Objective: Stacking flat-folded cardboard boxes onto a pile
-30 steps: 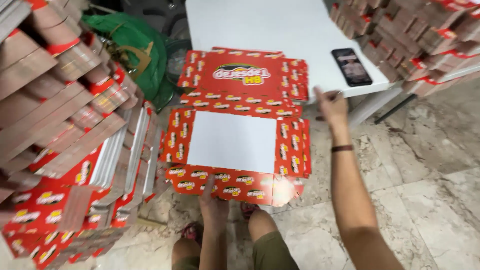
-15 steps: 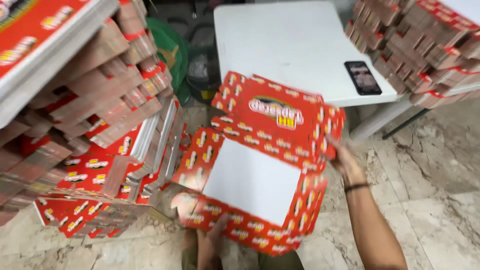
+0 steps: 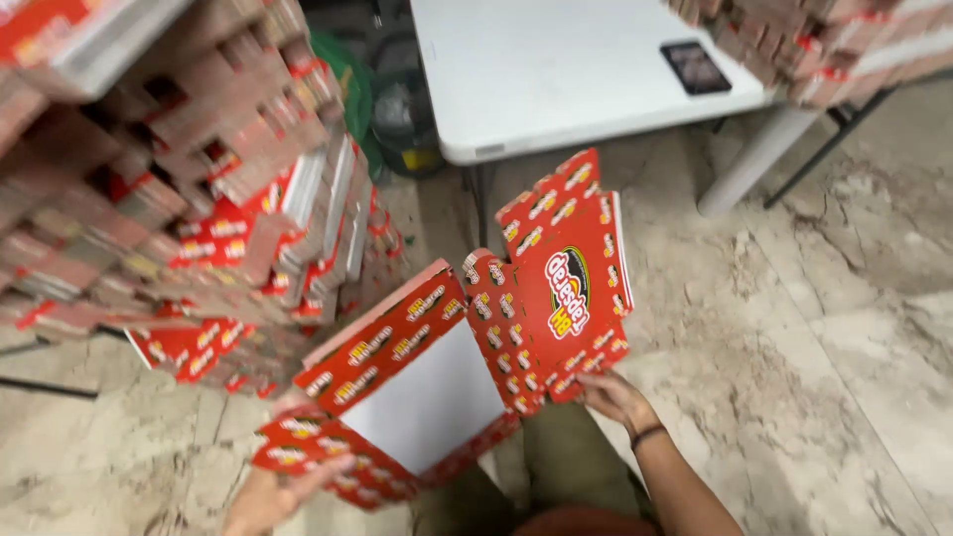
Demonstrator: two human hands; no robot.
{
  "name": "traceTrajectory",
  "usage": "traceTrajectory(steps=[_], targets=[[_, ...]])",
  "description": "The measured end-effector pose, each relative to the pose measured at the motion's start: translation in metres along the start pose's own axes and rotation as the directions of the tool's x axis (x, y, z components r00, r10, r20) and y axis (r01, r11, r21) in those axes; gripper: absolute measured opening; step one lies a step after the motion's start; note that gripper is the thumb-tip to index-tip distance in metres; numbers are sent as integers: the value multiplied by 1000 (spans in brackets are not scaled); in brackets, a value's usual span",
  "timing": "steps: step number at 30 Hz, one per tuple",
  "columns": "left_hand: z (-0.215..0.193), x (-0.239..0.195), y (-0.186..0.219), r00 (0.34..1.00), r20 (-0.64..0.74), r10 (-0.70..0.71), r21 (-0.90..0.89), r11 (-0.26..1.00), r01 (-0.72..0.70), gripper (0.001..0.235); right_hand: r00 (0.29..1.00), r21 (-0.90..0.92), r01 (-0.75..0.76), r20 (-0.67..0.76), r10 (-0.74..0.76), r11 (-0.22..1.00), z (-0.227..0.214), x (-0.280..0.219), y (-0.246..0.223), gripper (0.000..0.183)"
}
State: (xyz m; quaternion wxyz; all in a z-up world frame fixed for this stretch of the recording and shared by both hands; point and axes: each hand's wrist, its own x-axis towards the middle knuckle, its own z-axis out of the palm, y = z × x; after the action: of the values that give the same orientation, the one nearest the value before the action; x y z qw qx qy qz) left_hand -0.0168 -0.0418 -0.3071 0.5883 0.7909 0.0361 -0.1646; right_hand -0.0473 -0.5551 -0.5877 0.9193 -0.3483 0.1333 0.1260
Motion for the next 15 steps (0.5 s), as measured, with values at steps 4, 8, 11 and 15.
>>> traceTrajectory(steps=[4, 8, 11, 15], targets=[[-2, -13, -17, 979, -40, -198, -91, 977, 194, 40, 987, 68, -58, -144, 67, 996, -3, -24, 3, 62], [-15, -41, -28, 972, 33, -234, 122, 966, 228, 33, 911, -136, -116, -410, 50, 984, -33, -89, -28, 58], [-22, -20, -47, 989, 110, -103, 163, 983, 84, 26, 606, -452, 99, -679, -413, 887, -65, -60, -85, 30], [-13, -27, -45, 998, 54, -43, 166, 986, 33, 19, 302, -591, 676, -324, -897, 441, -35, -39, -154, 25]])
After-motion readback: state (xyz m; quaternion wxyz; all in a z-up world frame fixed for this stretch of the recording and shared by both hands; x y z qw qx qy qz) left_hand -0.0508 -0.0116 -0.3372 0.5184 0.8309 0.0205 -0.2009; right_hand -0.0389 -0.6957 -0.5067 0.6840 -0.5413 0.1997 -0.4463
